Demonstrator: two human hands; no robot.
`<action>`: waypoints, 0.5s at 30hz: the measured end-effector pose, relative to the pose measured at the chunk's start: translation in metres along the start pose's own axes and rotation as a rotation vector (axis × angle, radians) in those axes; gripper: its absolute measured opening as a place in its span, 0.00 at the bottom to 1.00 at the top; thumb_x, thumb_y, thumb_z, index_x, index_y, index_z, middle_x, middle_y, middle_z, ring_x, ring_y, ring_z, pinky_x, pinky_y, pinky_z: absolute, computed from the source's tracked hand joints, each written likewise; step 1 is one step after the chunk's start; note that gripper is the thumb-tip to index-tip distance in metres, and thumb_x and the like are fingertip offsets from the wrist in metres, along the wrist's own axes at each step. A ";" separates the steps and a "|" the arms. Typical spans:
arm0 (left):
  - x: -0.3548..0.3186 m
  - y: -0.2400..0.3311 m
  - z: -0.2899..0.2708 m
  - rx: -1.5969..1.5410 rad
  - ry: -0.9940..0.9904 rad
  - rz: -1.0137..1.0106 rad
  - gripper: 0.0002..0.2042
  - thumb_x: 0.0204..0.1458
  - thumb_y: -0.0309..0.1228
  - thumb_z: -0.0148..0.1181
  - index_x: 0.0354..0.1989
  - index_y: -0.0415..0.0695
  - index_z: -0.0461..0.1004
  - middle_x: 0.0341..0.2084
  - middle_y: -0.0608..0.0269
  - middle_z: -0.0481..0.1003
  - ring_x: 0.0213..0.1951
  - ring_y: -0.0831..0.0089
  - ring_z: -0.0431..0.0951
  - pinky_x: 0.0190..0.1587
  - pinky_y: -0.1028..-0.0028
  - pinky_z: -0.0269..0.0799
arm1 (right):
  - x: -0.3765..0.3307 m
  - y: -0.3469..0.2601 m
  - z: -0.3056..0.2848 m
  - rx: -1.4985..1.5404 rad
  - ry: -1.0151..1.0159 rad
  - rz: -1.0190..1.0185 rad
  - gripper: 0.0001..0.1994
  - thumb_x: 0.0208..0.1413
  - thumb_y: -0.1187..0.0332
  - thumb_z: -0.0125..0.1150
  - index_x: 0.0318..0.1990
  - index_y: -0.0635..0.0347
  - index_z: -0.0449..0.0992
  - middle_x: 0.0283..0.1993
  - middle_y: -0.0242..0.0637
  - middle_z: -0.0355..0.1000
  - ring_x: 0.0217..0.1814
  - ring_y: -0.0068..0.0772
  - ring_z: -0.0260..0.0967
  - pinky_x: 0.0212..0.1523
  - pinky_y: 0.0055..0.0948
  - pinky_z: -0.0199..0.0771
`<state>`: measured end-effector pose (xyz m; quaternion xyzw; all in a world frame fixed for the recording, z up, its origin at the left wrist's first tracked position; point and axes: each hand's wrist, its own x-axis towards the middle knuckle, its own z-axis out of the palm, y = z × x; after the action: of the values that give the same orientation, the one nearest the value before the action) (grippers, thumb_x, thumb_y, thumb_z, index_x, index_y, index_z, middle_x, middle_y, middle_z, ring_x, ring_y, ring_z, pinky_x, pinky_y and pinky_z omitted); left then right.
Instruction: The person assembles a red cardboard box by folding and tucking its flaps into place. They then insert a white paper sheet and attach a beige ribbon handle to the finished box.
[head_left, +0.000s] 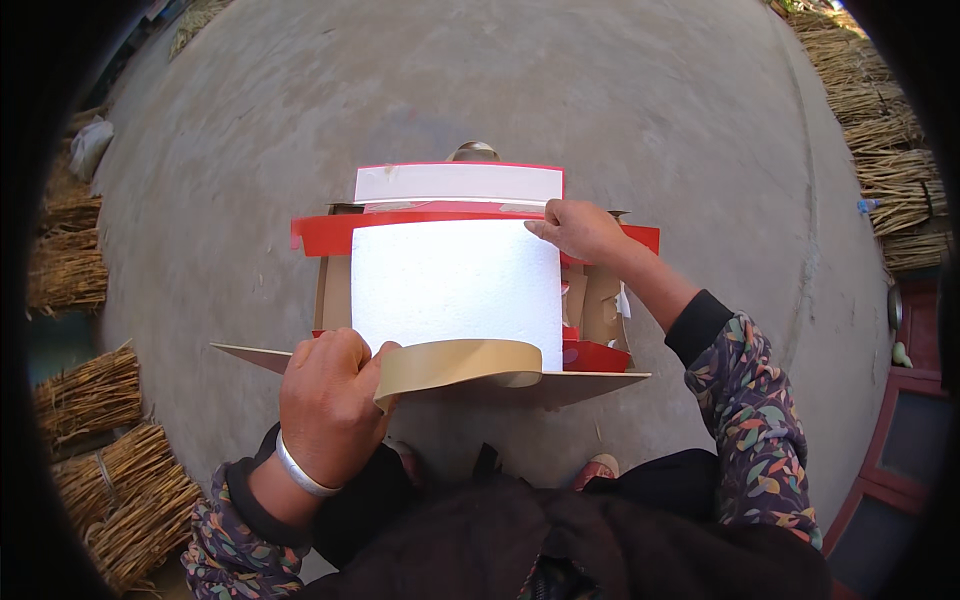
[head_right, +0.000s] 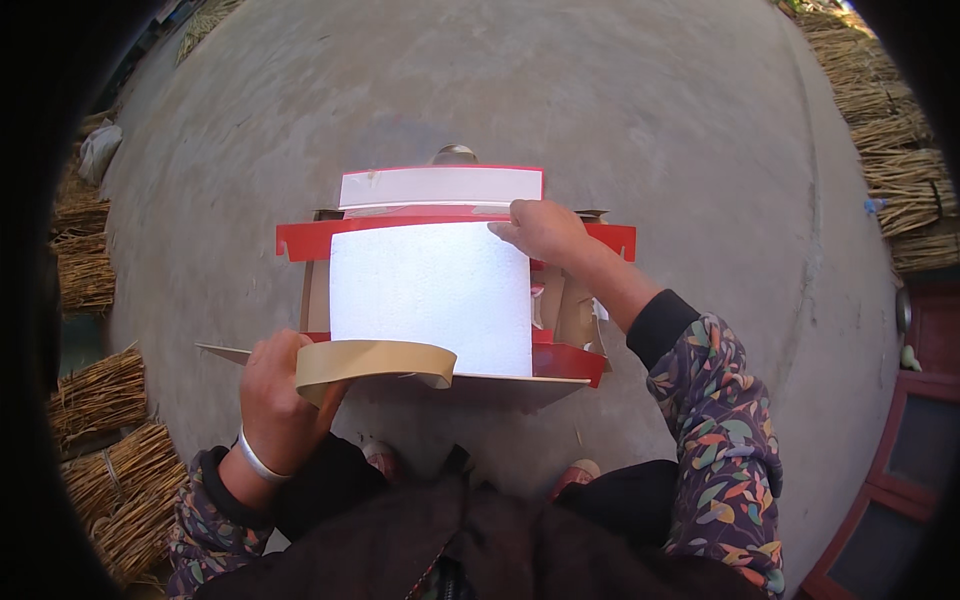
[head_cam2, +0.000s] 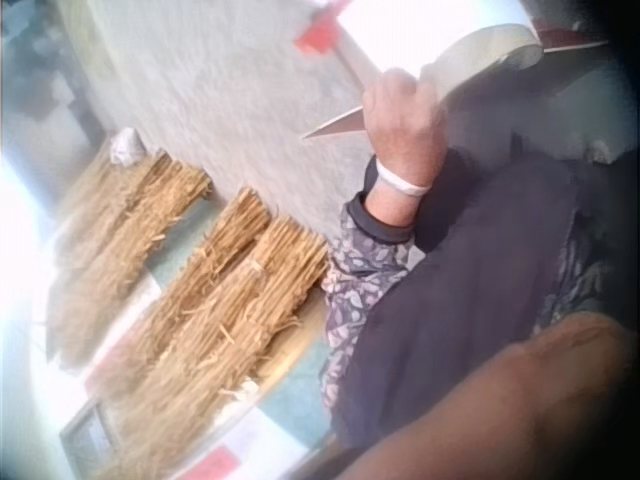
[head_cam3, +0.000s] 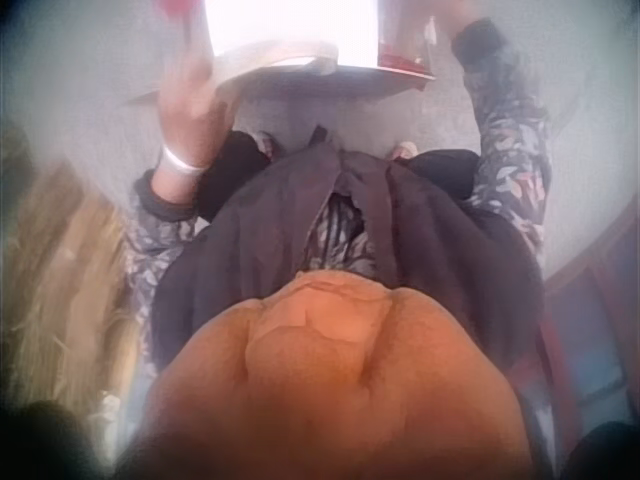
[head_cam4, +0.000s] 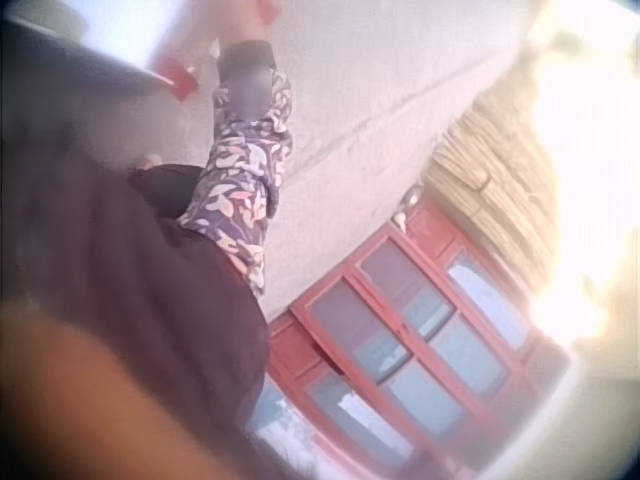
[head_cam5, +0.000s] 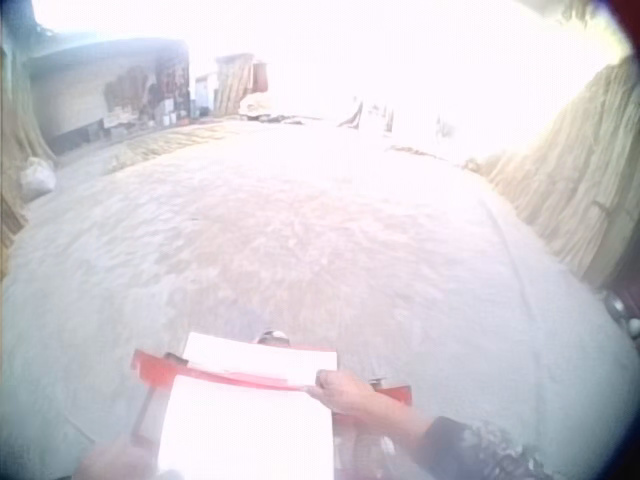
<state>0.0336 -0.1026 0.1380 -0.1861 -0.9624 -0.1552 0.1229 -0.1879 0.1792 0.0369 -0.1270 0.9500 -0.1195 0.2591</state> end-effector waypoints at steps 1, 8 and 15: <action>0.003 -0.001 0.001 -0.001 0.032 0.032 0.11 0.44 0.27 0.70 0.35 0.42 0.77 0.24 0.61 0.65 0.26 0.62 0.69 0.29 0.65 0.62 | 0.022 0.001 0.000 0.015 0.080 -0.036 0.21 0.66 0.49 0.56 0.36 0.62 0.76 0.28 0.41 0.74 0.30 0.32 0.69 0.32 0.34 0.68; 0.001 -0.002 -0.003 -0.063 -0.026 0.038 0.13 0.42 0.24 0.65 0.39 0.42 0.78 0.22 0.65 0.63 0.27 0.67 0.70 0.30 0.68 0.64 | 0.164 -0.008 0.010 -0.035 0.107 0.026 0.32 0.60 0.56 0.63 0.68 0.61 0.62 0.65 0.53 0.68 0.67 0.52 0.66 0.63 0.42 0.69; -0.004 -0.006 -0.013 -0.189 -0.188 -0.019 0.21 0.39 0.21 0.72 0.45 0.46 0.77 0.23 0.63 0.69 0.27 0.61 0.75 0.27 0.63 0.65 | 0.209 -0.020 0.035 -0.166 0.182 -0.023 0.43 0.58 0.59 0.65 0.75 0.58 0.46 0.74 0.47 0.56 0.75 0.50 0.54 0.71 0.43 0.60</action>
<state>0.0374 -0.1134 0.1477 -0.2013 -0.9525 -0.2280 0.0125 -0.3407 0.0911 -0.0829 -0.1472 0.9747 -0.0545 0.1592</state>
